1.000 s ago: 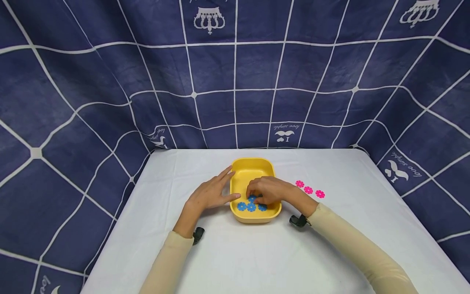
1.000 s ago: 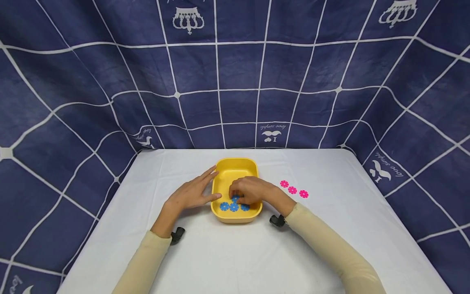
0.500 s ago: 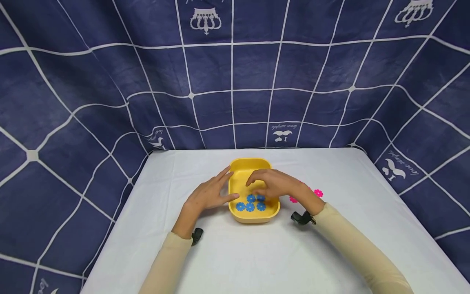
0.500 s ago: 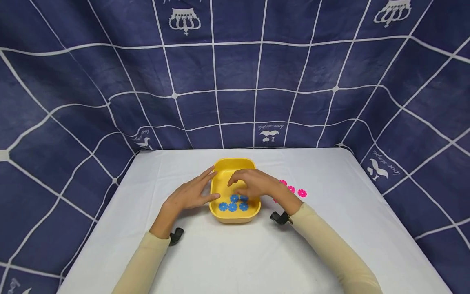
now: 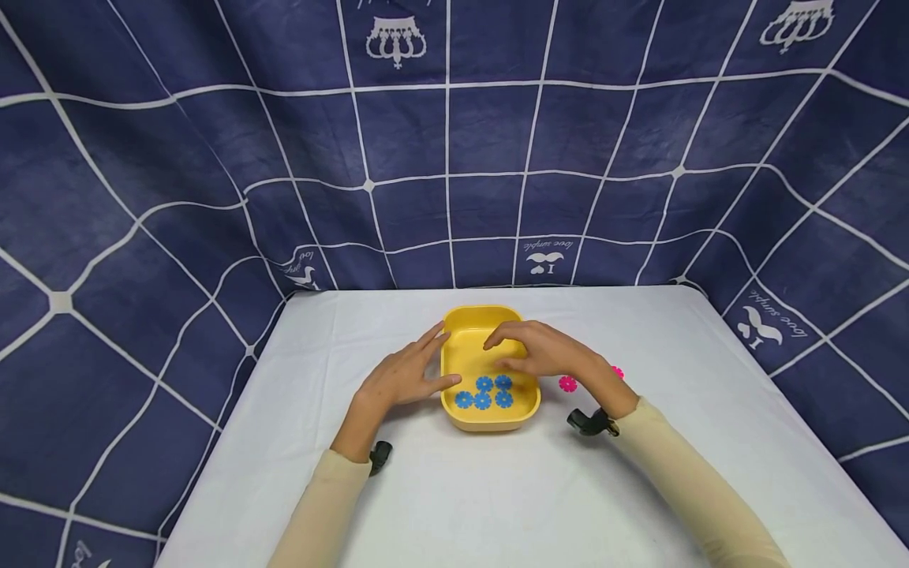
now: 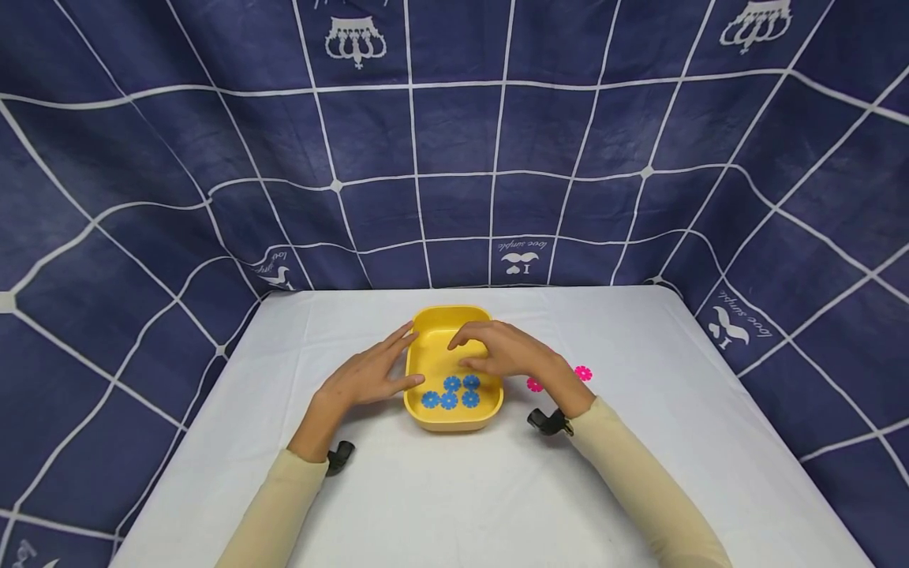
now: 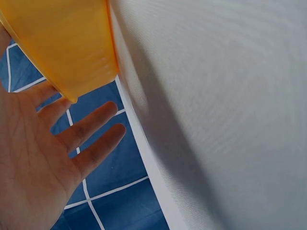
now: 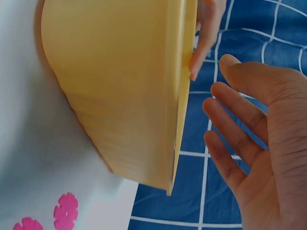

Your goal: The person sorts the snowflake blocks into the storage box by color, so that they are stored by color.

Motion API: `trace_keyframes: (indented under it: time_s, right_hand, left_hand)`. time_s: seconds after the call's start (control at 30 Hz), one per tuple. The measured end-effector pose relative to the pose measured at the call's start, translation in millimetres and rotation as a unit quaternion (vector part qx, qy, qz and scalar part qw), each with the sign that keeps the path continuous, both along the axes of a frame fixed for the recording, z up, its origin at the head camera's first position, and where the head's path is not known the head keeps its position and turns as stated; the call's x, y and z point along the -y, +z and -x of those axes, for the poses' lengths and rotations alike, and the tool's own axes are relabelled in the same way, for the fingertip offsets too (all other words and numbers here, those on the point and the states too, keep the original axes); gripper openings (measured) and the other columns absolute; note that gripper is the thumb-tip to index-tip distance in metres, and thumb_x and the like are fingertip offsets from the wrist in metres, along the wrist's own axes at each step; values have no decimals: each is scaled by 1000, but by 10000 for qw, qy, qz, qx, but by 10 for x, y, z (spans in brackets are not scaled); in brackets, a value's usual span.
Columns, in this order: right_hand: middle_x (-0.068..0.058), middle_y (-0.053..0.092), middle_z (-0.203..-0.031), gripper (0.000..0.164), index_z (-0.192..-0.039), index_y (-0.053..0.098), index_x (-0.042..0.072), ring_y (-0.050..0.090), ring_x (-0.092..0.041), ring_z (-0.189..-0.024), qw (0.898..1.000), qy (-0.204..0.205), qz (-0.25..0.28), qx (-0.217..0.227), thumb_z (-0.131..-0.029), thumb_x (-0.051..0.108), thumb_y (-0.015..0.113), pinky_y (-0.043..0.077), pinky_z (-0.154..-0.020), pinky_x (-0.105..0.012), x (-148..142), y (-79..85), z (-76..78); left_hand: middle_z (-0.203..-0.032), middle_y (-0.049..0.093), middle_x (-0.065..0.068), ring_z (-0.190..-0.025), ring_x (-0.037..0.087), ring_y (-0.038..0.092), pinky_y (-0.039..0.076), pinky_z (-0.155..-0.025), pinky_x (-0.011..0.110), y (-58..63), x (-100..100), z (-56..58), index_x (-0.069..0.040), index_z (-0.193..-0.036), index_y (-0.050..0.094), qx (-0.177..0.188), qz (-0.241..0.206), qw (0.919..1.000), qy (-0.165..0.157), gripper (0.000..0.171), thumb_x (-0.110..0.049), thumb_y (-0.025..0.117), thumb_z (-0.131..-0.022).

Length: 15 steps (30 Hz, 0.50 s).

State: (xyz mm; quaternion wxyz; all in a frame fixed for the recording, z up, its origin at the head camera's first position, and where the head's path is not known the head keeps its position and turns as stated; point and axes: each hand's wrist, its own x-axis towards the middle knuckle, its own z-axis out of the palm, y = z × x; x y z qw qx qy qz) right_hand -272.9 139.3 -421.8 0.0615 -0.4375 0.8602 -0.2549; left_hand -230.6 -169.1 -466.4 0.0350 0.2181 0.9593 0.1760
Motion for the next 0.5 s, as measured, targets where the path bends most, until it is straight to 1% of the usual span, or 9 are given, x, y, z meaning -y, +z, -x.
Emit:
trace_keyframes:
  time_s: [0.07,0.13,0.23,0.37,0.5]
  right_hand:
    - [-2,75,-130,34,-130,75,16,68,-27,-124,9999,-118,102,7,-96,14,82,54,-111,-52,-46,-5,7]
    - [-2,75,-130,34,-129,75,17,68,-29,-123,9994,-229,253,68,-96,12,83,54,-110,-53,-98,-6,14]
    - [-4,75,-129,35,-129,76,15,67,-30,-122,9982,-425,412,108,-95,11,84,53,-111,-54,-190,-33,40]
    - [-11,75,-128,36,-130,75,10,68,-30,-123,9960,-623,630,125,-95,9,83,52,-111,-58,-325,-65,61]
    - [-7,75,-129,37,-130,75,9,67,-34,-122,9929,-829,848,62,-95,9,84,54,-108,-60,-451,-58,53]
  left_hand:
    - [-181,8,-13,-157,28,41,51,-113,58,0,-5,-2,-24,-172,29,19,7,10000,17,102,-86,50,-94]
    - [-181,8,-13,-157,28,41,50,-114,58,3,-11,-3,-23,-172,30,29,-17,10000,32,100,-84,52,-95]
    - [-181,8,-13,-158,28,40,48,-116,58,5,-24,-4,-24,-172,30,56,-19,10000,58,99,-81,54,-96]
    - [-182,8,-12,-159,28,39,48,-116,59,1,-32,-1,-25,-173,29,99,-23,9999,62,97,-79,56,-97]
    - [-182,9,-11,-159,28,38,47,-117,58,1,-29,2,-25,-173,28,60,-10,10000,55,98,-80,55,-96]
